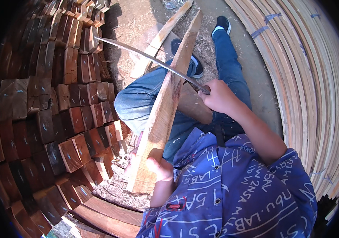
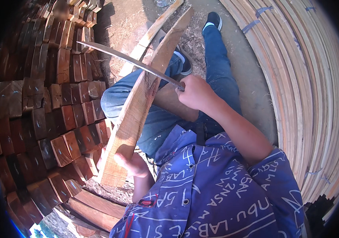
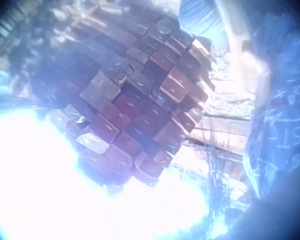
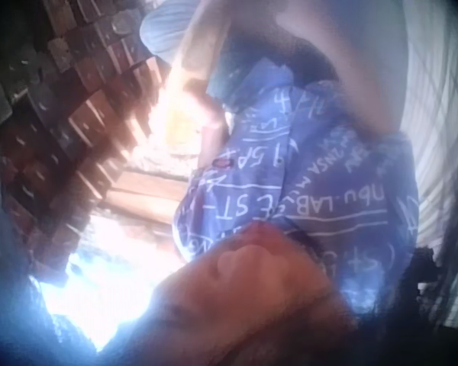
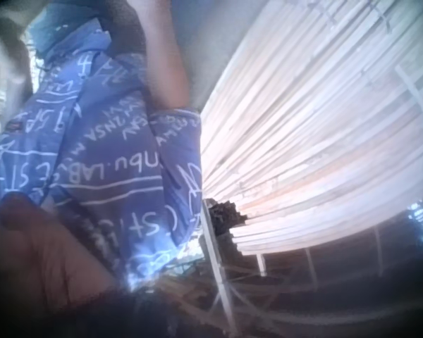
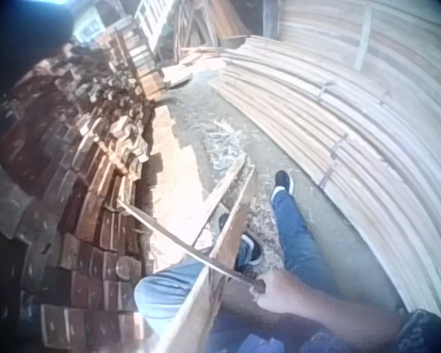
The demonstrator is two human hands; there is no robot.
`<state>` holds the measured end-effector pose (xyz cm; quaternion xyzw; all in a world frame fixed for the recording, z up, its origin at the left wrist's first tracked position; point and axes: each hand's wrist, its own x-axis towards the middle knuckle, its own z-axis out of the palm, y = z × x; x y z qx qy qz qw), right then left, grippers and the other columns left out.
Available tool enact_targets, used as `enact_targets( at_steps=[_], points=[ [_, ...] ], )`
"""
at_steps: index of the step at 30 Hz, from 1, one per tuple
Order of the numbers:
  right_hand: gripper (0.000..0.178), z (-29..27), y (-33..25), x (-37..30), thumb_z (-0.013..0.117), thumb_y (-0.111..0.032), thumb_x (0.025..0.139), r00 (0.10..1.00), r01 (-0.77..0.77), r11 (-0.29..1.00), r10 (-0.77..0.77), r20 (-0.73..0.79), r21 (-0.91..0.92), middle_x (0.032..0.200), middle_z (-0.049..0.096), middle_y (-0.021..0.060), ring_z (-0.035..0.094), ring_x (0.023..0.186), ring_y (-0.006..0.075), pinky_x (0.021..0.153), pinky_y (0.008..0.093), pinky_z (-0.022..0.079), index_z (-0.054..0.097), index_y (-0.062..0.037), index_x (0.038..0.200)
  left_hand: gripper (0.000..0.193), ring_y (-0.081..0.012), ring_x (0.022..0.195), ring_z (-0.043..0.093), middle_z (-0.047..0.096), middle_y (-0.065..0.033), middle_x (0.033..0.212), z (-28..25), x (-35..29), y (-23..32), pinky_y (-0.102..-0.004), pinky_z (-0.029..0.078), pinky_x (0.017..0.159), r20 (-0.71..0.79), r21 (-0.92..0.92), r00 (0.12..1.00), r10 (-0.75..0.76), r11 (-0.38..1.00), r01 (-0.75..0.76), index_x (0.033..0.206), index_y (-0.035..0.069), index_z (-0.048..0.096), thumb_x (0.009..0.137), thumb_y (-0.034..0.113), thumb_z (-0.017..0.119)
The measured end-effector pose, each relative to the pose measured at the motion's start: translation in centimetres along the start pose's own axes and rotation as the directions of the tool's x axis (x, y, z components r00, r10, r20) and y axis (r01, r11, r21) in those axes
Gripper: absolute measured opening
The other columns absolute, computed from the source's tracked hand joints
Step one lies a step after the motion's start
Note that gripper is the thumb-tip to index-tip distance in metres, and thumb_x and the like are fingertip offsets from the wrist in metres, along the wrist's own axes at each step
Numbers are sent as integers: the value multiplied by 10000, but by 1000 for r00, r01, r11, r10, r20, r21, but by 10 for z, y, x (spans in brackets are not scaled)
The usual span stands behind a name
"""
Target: The person sits on the ground and uses a machete to shave and shape a long wooden stick. They repeatedly strike and scrape the wood to remove thin layers, gradually refining its profile. Finished curved wooden pieces are stacked nearby.
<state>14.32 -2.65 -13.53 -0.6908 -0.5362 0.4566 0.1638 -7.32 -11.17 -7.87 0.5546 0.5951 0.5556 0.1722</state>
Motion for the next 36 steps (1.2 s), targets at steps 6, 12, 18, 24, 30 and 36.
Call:
enact_targets(
  at_steps=[6, 12, 18, 24, 30, 36],
  points=[
    [157, -6, -49, -37, 648, -159, 788, 973, 188, 978, -198, 119, 95, 719, 655, 216, 656, 738, 417, 707, 476, 529, 681, -7, 770, 563, -333, 1168, 527, 454, -249, 1343, 2, -6, -2, -413, 431, 997, 30, -109, 996, -87, 990, 90, 1329, -68, 379, 994, 378, 457],
    [122, 2, -50, -27, 632, -137, 758, 963, 254, 964, -260, 77, 75, 711, 659, 196, 664, 717, 399, 680, 487, 536, 658, -25, 718, 594, -325, 1286, 431, 394, -211, 1406, -8, -12, -16, -449, 368, 1076, 17, -292, 990, -139, 947, 138, 1425, -29, 304, 982, 295, 534],
    [150, 15, -57, -33, 641, -153, 744, 958, 277, 961, -277, 80, 5, 697, 654, 211, 665, 704, 401, 683, 485, 537, 661, -6, 724, 430, -291, 1135, 555, 507, -236, 1298, -5, -6, -30, -380, 453, 958, -93, -10, 980, 174, 984, -175, 1297, -93, 422, 1005, 217, 480],
    [130, 9, -67, -47, 666, -138, 726, 935, 342, 939, -340, 100, -11, 673, 641, 201, 654, 682, 407, 661, 479, 523, 673, -13, 762, 443, -293, 1128, 557, 525, -233, 1251, -9, -15, -21, -379, 449, 963, 33, -227, 996, -89, 969, 94, 1320, -109, 416, 1008, 202, 464],
    [184, 16, -22, -13, 653, -172, 814, 994, 104, 994, -103, 38, -30, 710, 645, 222, 648, 703, 414, 664, 475, 509, 687, 6, 791, 424, -285, 1115, 520, 452, -193, 1188, -5, 1, -24, -415, 488, 935, -169, 91, 981, 94, 993, -80, 1249, -51, 401, 966, 226, 554],
    [163, 14, -66, -46, 668, -163, 767, 955, 260, 965, -262, 137, 36, 749, 654, 247, 659, 774, 429, 745, 495, 530, 693, -5, 798, 427, -275, 1081, 532, 440, -172, 1148, 1, -1, -15, -420, 514, 911, -156, -83, 987, 44, 995, -58, 1190, -4, 397, 932, 251, 621]
  ],
)
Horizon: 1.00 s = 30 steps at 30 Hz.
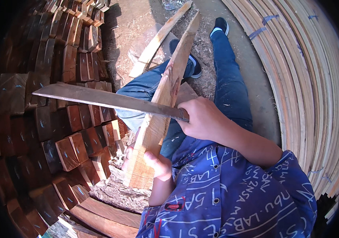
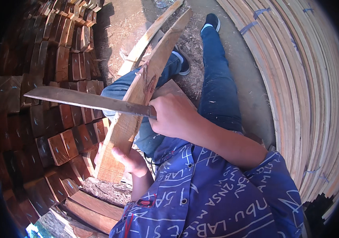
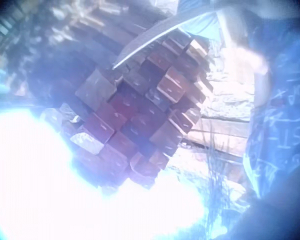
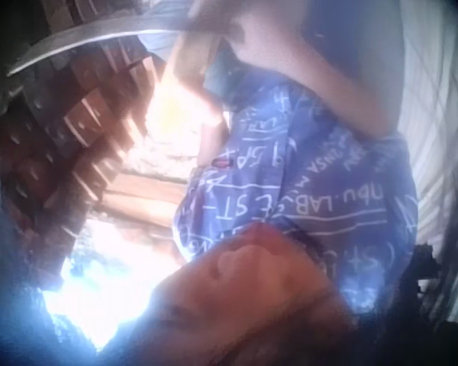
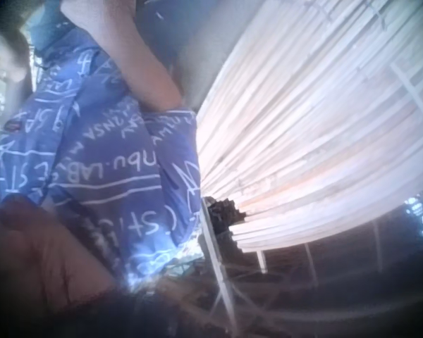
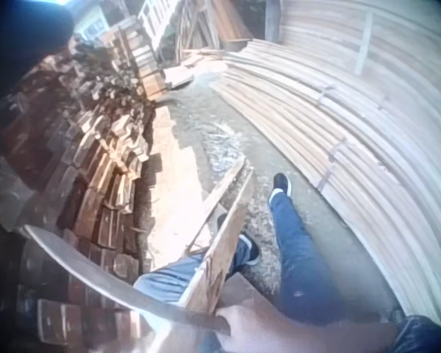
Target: The person sits on the ground and uses a machete to shave and shape a long wooden stick. They repeatedly strike and scrape the wood to remove thin layers, gradually refining its profile. Finished curved wooden pieces are stacked nearby.
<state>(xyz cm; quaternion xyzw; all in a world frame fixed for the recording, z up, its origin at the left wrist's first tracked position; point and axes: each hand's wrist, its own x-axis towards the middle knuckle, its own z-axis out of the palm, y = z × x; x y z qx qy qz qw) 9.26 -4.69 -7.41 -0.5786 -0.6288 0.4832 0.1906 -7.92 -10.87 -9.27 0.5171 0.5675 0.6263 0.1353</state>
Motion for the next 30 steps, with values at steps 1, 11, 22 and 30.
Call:
enact_targets(
  at_steps=[1, 11, 22, 30],
  points=[
    [160, -1, 1, 2, 666, -161, 765, 1000, -3, 999, 3, -10, -32, 757, 656, 246, 660, 775, 428, 744, 497, 530, 691, -7, 799, 432, -276, 1083, 531, 438, -174, 1155, 1, 1, 3, -426, 514, 912, 27, -12, 999, -30, 999, 30, 1189, 2, 395, 927, 254, 627],
    [217, -13, 66, 29, 665, -177, 842, 972, -191, 981, 187, -141, -18, 702, 625, 239, 625, 701, 433, 657, 471, 482, 674, 39, 821, 559, -363, 1021, 633, 524, -324, 1247, 5, -1, 9, -376, 527, 874, 119, 58, 993, -14, 998, 7, 1185, -89, 455, 1007, 440, 444],
    [116, -34, 40, -8, 672, -124, 750, 997, -76, 996, 76, -12, -42, 690, 653, 186, 666, 708, 391, 677, 467, 534, 649, -21, 701, 522, -397, 786, 710, 675, -275, 901, -10, 22, -14, -550, 592, 727, 414, -344, 773, 481, 869, -356, 1395, 57, 471, 930, 236, 625],
    [135, -39, 5, -34, 698, -161, 721, 999, 28, 1000, -27, 46, -11, 654, 645, 158, 666, 667, 381, 638, 448, 543, 652, -33, 726, 508, -391, 789, 711, 675, -274, 924, -1, 28, -2, -535, 598, 716, 440, -375, 731, 522, 846, -379, 1372, 61, 483, 906, 187, 643]
  ],
)
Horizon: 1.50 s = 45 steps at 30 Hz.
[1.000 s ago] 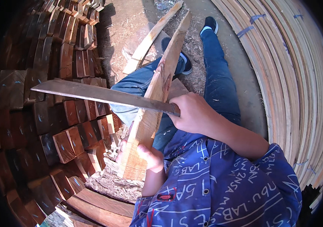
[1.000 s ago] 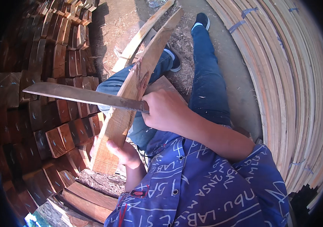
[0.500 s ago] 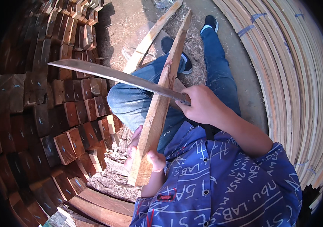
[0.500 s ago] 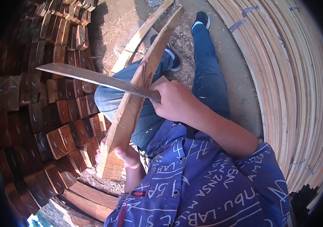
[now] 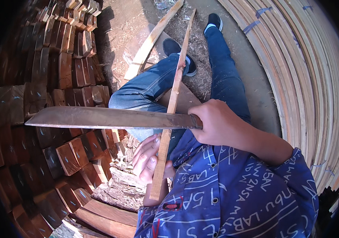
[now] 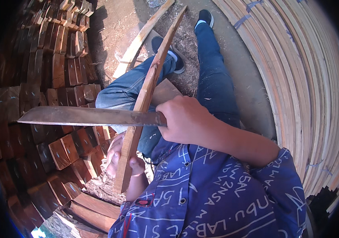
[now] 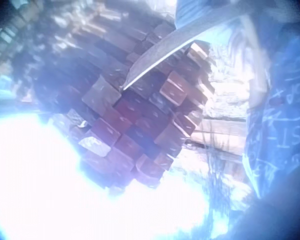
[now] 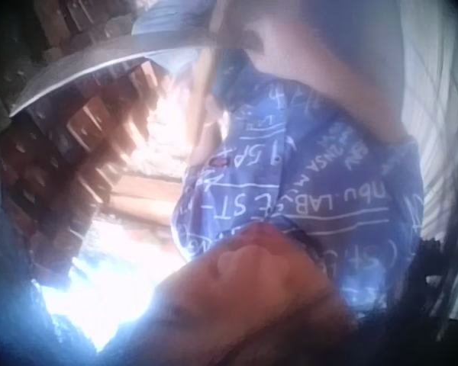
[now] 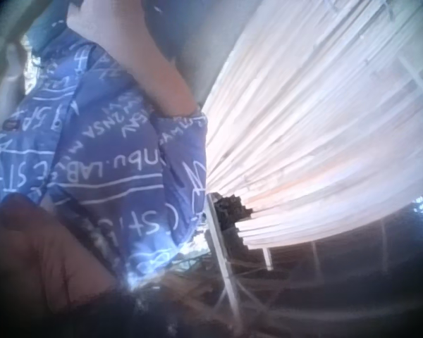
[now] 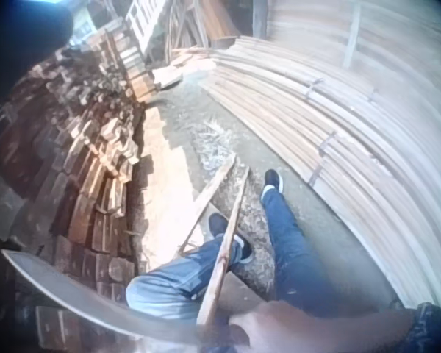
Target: The person sits on the ground and uses a machete to shave and shape a long wooden stick. They repeatedly strike and scrape the wood to remove thin layers, gradually refining its profile. Finished curved wooden pieces are stacked nearby.
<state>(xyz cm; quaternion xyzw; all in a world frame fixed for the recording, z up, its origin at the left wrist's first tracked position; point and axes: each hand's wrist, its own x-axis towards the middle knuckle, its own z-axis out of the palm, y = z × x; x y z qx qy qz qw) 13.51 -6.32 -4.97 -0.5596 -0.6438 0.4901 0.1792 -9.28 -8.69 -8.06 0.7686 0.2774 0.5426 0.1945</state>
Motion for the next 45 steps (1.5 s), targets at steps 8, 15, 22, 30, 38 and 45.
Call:
enact_targets(
  at_steps=[8, 15, 22, 30, 38, 45],
  points=[
    [228, -15, 95, 28, 670, -189, 808, 892, -421, 906, 406, -197, -39, 779, 683, 230, 667, 745, 404, 704, 467, 523, 706, 27, 874, 435, -403, 792, 720, 682, -264, 880, 9, -5, -7, -516, 606, 694, -72, -27, 996, 55, 998, -57, 1260, 3, 545, 895, 195, 683],
    [289, 7, 62, 4, 714, -222, 851, 954, -226, 965, 247, -169, 137, 534, 544, 154, 536, 490, 224, 518, 376, 410, 665, 57, 792, 441, -369, 743, 716, 677, -260, 862, 14, 1, -2, -508, 612, 657, -51, 19, 996, 75, 997, -75, 1259, -20, 526, 914, 222, 654],
    [140, -3, 18, 6, 716, -151, 727, 998, -31, 995, 36, -58, 97, 640, 638, 147, 659, 652, 356, 615, 426, 521, 646, -35, 692, 478, -358, 749, 713, 682, -250, 878, 4, 13, 1, -514, 607, 696, -32, 104, 999, -28, 994, 31, 1350, 39, 492, 957, 288, 604],
    [126, 10, 11, 5, 714, -137, 686, 998, -35, 997, 39, -58, 73, 672, 656, 156, 664, 666, 358, 630, 431, 530, 644, -32, 694, 477, -354, 756, 714, 686, -239, 886, 8, 4, -1, -503, 604, 702, -37, 112, 998, -45, 992, 49, 1354, 51, 501, 953, 287, 606],
    [122, 5, 6, -5, 698, -132, 684, 999, -19, 999, 20, -41, 34, 678, 657, 165, 665, 672, 364, 663, 439, 536, 649, -22, 706, 476, -348, 762, 714, 689, -230, 895, 6, -1, 1, -491, 602, 708, -42, 105, 997, -66, 992, 70, 1353, 58, 511, 947, 286, 611],
    [118, 16, -12, -10, 699, -151, 685, 999, 7, 1000, -6, -46, 22, 666, 651, 158, 671, 691, 367, 651, 452, 536, 653, -43, 704, 477, -329, 767, 694, 683, -217, 893, 2, -23, 6, -464, 586, 727, -86, 155, 982, -170, 971, 182, 1362, 49, 475, 945, 250, 587]
  ],
)
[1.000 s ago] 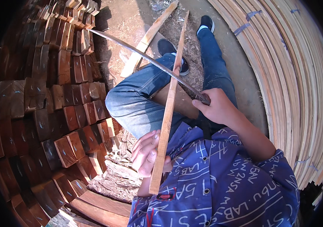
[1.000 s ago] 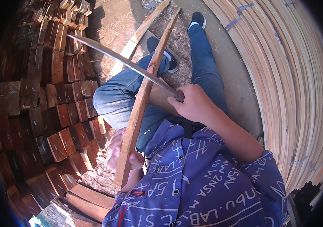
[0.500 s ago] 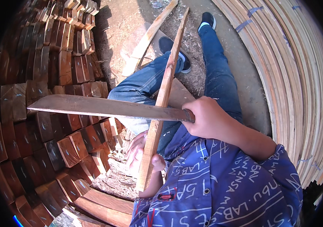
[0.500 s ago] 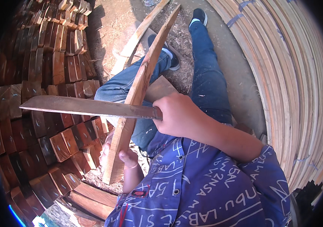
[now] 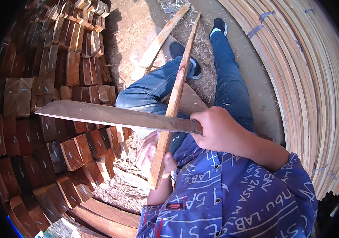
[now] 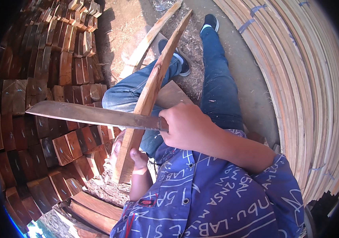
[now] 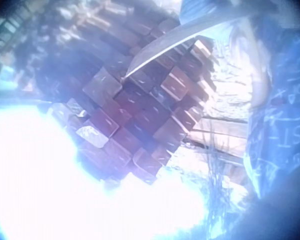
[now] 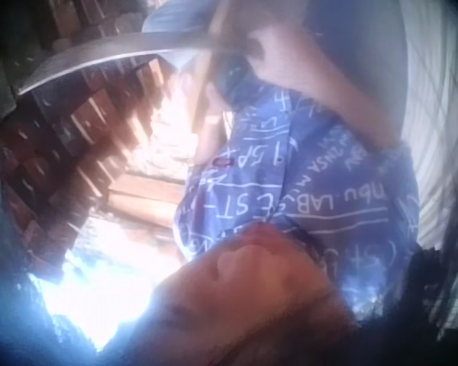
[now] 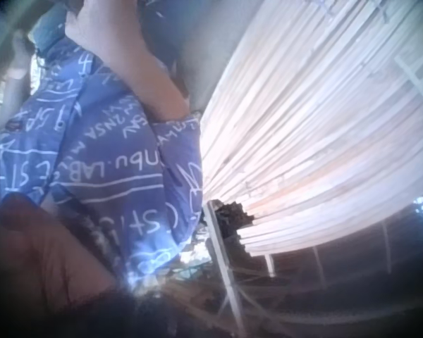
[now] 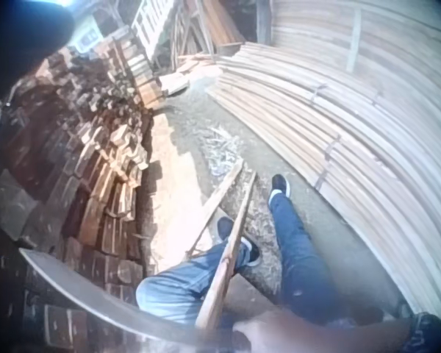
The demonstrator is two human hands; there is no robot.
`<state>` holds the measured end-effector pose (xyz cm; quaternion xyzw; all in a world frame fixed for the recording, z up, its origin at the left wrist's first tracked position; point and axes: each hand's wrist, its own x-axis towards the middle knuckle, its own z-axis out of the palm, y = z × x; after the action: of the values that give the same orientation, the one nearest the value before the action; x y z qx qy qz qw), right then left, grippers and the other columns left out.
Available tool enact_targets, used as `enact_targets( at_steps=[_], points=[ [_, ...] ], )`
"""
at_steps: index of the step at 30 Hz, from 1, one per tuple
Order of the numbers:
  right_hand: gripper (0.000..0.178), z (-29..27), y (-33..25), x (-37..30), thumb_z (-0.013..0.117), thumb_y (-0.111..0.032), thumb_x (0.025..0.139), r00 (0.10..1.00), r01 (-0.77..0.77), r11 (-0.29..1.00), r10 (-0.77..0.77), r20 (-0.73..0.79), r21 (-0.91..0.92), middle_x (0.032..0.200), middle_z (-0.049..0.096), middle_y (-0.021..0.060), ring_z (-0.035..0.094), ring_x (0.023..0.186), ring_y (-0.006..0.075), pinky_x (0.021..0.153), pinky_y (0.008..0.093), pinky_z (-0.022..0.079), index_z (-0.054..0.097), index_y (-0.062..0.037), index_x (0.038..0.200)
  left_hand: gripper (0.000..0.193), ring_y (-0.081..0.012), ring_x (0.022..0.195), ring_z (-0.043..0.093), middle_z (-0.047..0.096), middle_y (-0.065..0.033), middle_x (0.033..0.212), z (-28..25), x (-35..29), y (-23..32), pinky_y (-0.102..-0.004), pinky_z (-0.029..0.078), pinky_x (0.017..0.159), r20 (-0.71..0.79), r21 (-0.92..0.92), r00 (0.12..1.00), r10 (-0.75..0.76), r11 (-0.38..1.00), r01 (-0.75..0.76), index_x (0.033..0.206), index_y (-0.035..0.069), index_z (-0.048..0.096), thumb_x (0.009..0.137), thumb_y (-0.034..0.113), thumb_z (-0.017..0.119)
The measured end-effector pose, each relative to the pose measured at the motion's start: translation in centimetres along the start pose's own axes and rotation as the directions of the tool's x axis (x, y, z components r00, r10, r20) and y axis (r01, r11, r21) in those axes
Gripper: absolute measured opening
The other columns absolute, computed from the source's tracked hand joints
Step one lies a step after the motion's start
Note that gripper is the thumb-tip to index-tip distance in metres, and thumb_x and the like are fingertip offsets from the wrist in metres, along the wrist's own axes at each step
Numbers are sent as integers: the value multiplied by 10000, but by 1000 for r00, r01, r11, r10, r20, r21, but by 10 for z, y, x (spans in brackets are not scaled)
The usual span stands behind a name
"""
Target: The person sits on the ground and uses a machete to shave and shape a long wooden stick. They repeatedly strike and scrape the wood to remove thin layers, gradually refining its profile. Finished curved wooden pieces are stacked nearby.
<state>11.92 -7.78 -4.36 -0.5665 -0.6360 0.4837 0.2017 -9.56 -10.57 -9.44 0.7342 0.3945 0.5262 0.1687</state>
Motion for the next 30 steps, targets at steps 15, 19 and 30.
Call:
enact_targets(
  at_steps=[15, 19, 30],
  points=[
    [215, -12, 32, 14, 694, -192, 815, 966, -243, 967, 249, -75, 79, 660, 631, 202, 642, 655, 391, 623, 456, 490, 657, 7, 742, 418, -365, 760, 712, 677, -276, 944, 20, 29, 8, -437, 599, 636, -59, -120, 983, 175, 976, -181, 1273, -5, 538, 905, 162, 644],
    [144, -8, 30, 15, 736, -114, 732, 985, 66, 998, -62, -164, 22, 567, 544, 187, 581, 519, 343, 518, 383, 432, 664, 4, 771, 445, -367, 776, 714, 679, -270, 942, 15, 40, 9, -439, 603, 638, -2, -112, 987, 158, 981, -157, 1304, 0, 524, 912, 175, 641],
    [93, 15, 28, 38, 668, -125, 721, 997, -12, 996, 5, -78, -90, 685, 654, 178, 662, 692, 388, 662, 457, 535, 653, -34, 704, 434, -272, 730, 696, 715, -152, 916, -13, -30, -13, -324, 544, 699, -46, 228, 953, -299, 926, 302, 1055, -20, 665, 928, 381, 559]
  ],
)
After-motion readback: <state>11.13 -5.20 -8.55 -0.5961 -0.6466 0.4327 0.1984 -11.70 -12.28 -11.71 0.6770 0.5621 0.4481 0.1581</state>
